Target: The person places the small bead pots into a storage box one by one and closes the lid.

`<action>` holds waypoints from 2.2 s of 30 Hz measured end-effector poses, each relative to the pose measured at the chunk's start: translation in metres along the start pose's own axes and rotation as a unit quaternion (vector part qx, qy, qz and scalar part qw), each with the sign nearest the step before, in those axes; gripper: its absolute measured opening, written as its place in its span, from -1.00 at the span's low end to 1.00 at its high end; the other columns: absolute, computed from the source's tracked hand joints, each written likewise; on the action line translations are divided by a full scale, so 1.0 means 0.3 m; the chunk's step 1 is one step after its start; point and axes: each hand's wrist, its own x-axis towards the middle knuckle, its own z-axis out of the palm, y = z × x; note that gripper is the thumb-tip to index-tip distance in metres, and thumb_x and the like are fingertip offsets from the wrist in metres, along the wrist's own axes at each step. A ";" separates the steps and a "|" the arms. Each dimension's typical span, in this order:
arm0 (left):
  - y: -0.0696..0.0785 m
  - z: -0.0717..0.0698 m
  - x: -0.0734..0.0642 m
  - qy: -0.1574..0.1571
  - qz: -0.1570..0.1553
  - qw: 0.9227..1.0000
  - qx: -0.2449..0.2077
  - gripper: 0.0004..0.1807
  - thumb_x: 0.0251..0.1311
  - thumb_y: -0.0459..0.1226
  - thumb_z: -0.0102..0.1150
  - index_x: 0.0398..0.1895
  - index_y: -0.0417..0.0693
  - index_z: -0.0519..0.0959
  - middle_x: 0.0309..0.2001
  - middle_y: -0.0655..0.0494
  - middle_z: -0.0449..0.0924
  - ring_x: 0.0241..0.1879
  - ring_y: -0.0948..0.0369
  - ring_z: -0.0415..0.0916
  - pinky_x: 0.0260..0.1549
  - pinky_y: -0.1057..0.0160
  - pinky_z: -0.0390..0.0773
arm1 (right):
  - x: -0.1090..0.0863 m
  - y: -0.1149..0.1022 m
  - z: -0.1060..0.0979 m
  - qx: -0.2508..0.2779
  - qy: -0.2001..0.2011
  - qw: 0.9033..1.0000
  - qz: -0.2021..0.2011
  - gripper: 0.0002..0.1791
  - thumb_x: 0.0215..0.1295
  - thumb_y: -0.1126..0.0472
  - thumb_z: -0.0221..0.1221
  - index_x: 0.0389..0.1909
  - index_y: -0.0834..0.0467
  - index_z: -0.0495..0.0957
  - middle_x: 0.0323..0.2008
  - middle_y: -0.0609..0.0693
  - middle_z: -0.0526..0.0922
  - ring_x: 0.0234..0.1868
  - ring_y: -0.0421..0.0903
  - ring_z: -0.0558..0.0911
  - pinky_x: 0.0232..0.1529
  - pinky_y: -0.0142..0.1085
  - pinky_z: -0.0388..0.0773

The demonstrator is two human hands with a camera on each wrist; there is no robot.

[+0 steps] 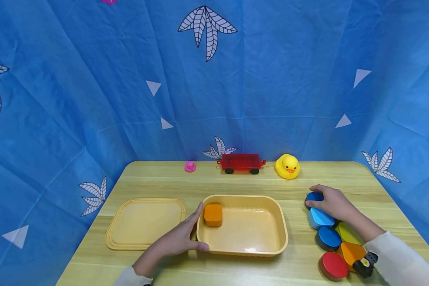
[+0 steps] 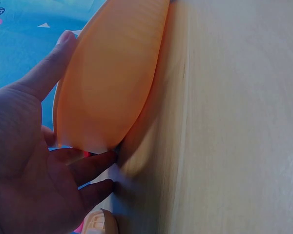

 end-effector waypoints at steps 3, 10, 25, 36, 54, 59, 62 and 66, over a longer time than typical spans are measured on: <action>-0.004 0.000 0.001 -0.002 -0.001 1.000 -0.001 0.37 0.12 0.09 0.49 0.70 0.05 -0.36 0.68 -0.01 -0.27 0.63 -0.05 -0.16 0.54 -0.18 -0.01 | 0.002 -0.005 -0.001 -0.005 0.001 1.000 0.002 -0.31 0.35 0.08 0.36 0.24 0.54 0.44 0.19 0.56 0.49 0.14 0.48 0.49 0.12 0.32 0.53; -0.008 -0.004 0.008 0.001 0.001 1.000 0.005 0.38 0.10 0.09 0.51 0.69 0.19 -0.39 0.68 0.04 -0.29 0.63 0.00 -0.16 0.54 -0.15 -0.01 | 0.000 -0.033 -0.025 -0.006 0.009 1.000 -0.017 -0.36 0.35 0.12 0.36 0.25 0.49 0.46 0.17 0.52 0.53 0.12 0.46 0.52 0.08 0.30 0.57; -0.002 -0.001 0.003 -0.001 0.002 1.000 -0.003 0.38 0.11 0.07 0.51 0.70 0.08 -0.37 0.68 -0.02 -0.29 0.63 -0.03 -0.16 0.54 -0.16 -0.02 | -0.032 -0.177 -0.060 -0.002 0.019 0.995 -0.094 -0.39 0.36 0.12 0.36 0.30 0.39 0.50 0.25 0.45 0.53 0.22 0.44 0.51 0.12 0.26 0.58; -0.001 0.001 0.001 0.001 0.000 1.000 -0.005 0.38 0.11 0.06 0.51 0.70 0.05 -0.37 0.68 -0.01 -0.28 0.64 -0.03 -0.18 0.54 -0.17 -0.03 | -0.029 -0.301 -0.041 0.024 0.026 0.988 -0.151 -0.43 0.34 0.15 0.39 0.29 0.31 0.54 0.23 0.31 0.59 0.24 0.35 0.54 0.15 0.22 0.59; 0.001 0.001 0.000 0.001 -0.001 1.000 0.001 0.38 0.10 0.10 0.51 0.70 0.06 -0.36 0.68 -0.02 -0.27 0.63 -0.04 -0.15 0.54 -0.16 -0.02 | 0.004 -0.460 0.091 0.091 -0.010 0.973 -0.212 -0.42 0.28 0.14 0.43 0.27 0.21 0.53 0.18 0.17 0.64 0.08 0.10 0.62 0.06 0.01 0.68; -0.001 0.001 -0.001 0.001 0.000 1.000 -0.002 0.38 0.11 0.09 0.51 0.70 0.06 -0.35 0.68 -0.02 -0.27 0.63 -0.05 -0.14 0.53 -0.18 -0.01 | 0.016 -0.497 0.152 0.089 -0.026 0.973 -0.213 -0.43 0.27 0.13 0.43 0.24 0.23 0.53 0.15 0.13 0.65 0.06 0.05 0.62 0.06 -0.06 0.67; -0.004 0.000 -0.002 0.001 0.000 1.000 -0.004 0.38 0.11 0.09 0.51 0.70 0.06 -0.36 0.68 -0.02 -0.28 0.63 -0.05 -0.15 0.53 -0.18 -0.01 | 0.018 -0.516 0.184 0.089 -0.032 0.970 -0.225 -0.43 0.27 0.14 0.43 0.24 0.24 0.54 0.16 0.13 0.65 0.06 0.06 0.62 0.05 -0.08 0.68; -0.008 0.000 -0.003 0.000 0.002 1.000 -0.004 0.38 0.12 0.09 0.50 0.70 0.07 -0.38 0.68 -0.01 -0.29 0.63 -0.04 -0.15 0.54 -0.17 -0.01 | 0.024 -0.537 0.224 0.090 -0.040 0.967 -0.234 -0.43 0.27 0.14 0.43 0.24 0.25 0.55 0.14 0.12 0.66 0.04 0.04 0.63 0.03 -0.11 0.68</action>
